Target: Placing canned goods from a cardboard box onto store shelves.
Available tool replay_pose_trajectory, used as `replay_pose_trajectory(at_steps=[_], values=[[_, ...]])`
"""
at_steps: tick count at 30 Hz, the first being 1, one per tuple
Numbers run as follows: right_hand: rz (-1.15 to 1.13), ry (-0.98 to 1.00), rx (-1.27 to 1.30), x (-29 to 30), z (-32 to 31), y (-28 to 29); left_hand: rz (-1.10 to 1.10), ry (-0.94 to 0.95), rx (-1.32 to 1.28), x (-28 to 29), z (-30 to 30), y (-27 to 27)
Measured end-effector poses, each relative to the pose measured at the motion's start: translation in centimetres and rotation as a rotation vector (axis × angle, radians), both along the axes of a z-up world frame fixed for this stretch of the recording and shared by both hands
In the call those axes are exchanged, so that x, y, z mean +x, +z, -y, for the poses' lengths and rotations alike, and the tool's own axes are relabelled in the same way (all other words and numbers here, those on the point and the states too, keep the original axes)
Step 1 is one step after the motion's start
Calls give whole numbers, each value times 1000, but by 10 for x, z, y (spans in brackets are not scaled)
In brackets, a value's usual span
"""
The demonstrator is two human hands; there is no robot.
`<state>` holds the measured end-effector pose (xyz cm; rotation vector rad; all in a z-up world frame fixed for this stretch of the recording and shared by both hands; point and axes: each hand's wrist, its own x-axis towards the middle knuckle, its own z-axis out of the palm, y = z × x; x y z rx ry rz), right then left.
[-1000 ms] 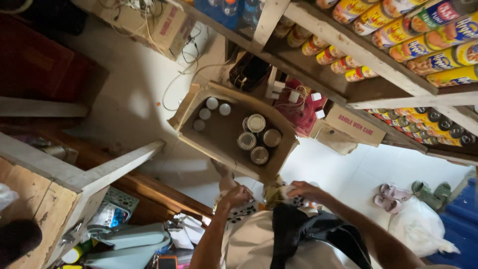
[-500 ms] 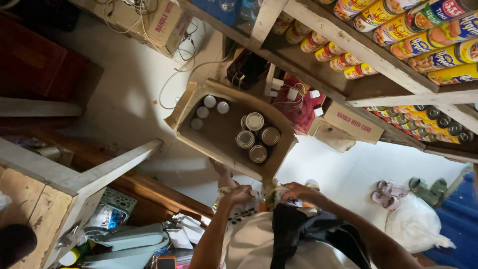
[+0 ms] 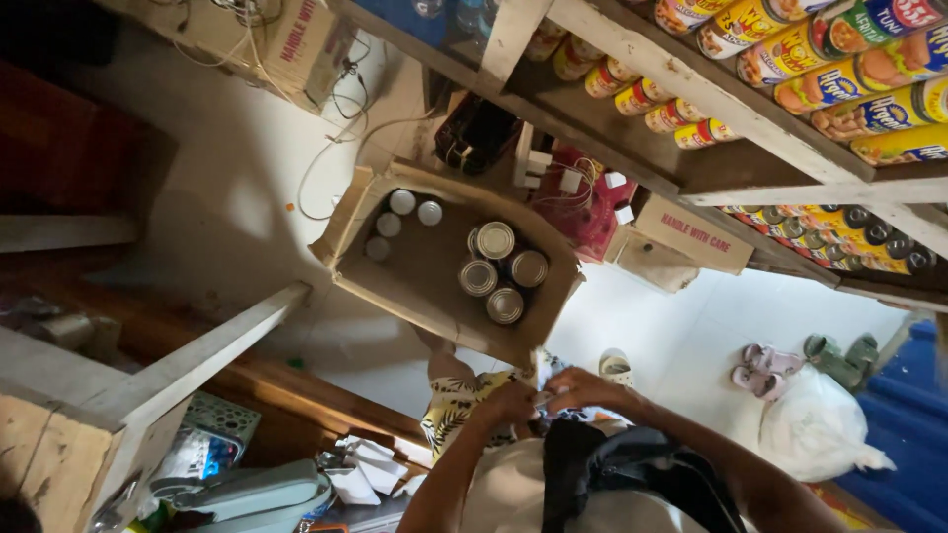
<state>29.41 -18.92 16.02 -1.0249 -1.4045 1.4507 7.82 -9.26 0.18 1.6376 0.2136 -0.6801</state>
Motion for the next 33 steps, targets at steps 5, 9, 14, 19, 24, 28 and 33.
replay_pose_trajectory(at_steps=[5,9,14,19,24,28,33], values=[[222,-120,-687,13,3,-78,31,-55,46,1,-2,-17],[327,-355,-581,51,-9,-138,-29,28,49,18,-62,30],[805,-529,-666,98,-61,-175,198,287,-35,40,-103,-54],[1087,-783,34,124,-129,-193,119,605,48,84,-161,-109],[1084,-688,41,132,-188,-177,55,607,249,110,-204,-148],[1245,-532,-372,162,-188,-236,-9,602,461,110,-195,-336],[957,-575,-337,166,-217,-199,41,634,768,117,-211,-394]])
